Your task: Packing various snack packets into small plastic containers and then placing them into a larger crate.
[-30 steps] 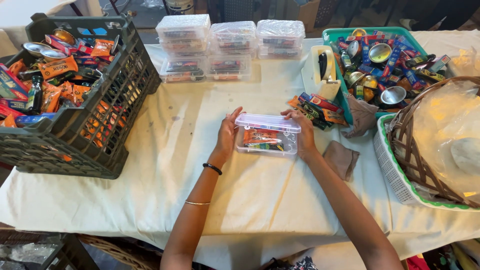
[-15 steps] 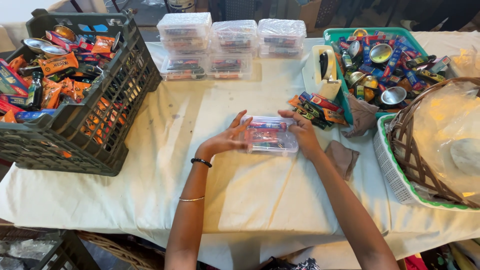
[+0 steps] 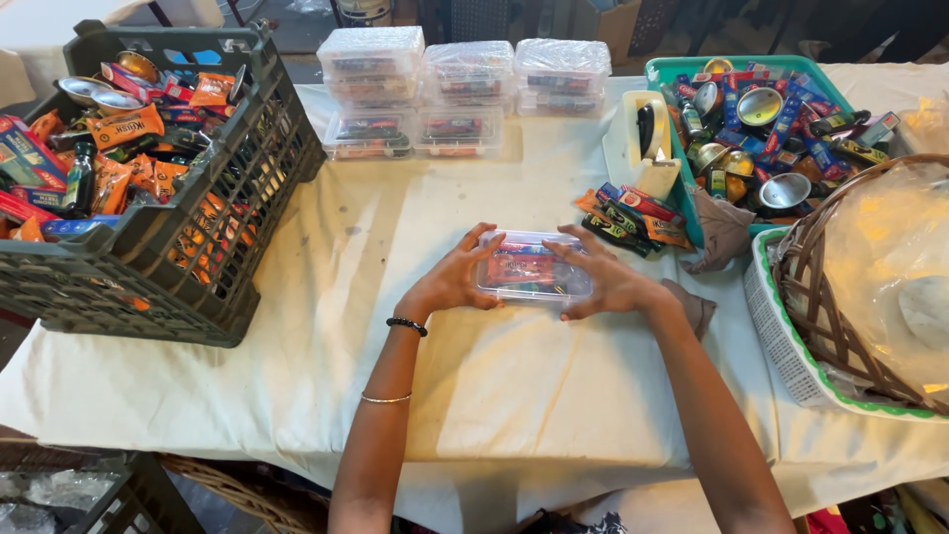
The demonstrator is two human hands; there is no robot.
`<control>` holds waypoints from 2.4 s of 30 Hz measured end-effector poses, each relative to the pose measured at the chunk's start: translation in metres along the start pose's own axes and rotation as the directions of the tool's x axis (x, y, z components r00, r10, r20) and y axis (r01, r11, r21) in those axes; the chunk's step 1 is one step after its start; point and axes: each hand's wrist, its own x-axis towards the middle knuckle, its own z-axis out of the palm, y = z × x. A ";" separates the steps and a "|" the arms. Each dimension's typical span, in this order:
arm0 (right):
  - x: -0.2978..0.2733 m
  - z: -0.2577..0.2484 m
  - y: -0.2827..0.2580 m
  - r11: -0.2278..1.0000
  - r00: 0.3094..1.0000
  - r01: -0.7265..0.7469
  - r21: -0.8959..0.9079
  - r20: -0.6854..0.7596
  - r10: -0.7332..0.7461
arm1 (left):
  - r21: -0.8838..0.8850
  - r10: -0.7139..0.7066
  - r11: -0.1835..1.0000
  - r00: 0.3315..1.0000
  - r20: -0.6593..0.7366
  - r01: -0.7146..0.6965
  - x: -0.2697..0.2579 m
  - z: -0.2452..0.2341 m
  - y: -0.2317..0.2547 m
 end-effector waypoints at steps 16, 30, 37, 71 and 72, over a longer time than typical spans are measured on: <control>0.005 0.016 0.014 0.984 0.959 -0.131 -0.122 -0.269 0.094 | 0.102 -0.070 0.991 0.983 -0.172 0.089 0.003 0.003 -0.006; 0.057 -0.029 0.021 0.835 0.701 -0.346 -0.429 -0.709 -0.074 | 0.563 -0.168 0.733 0.903 -0.395 0.382 0.016 0.061 -0.021; 0.142 -0.064 0.141 0.605 0.706 -0.604 -0.519 -0.701 0.103 | 0.577 -0.138 0.726 0.900 -0.413 0.376 0.015 0.064 -0.020; -0.112 0.056 0.060 0.598 0.762 -0.648 -0.472 -0.387 0.520 | 0.480 0.015 0.872 0.977 -0.213 0.091 0.130 0.130 0.032; -0.106 0.047 0.060 0.629 0.778 -0.628 -0.459 -0.407 0.479 | 0.446 0.054 0.893 0.969 -0.243 0.062 0.124 0.128 0.032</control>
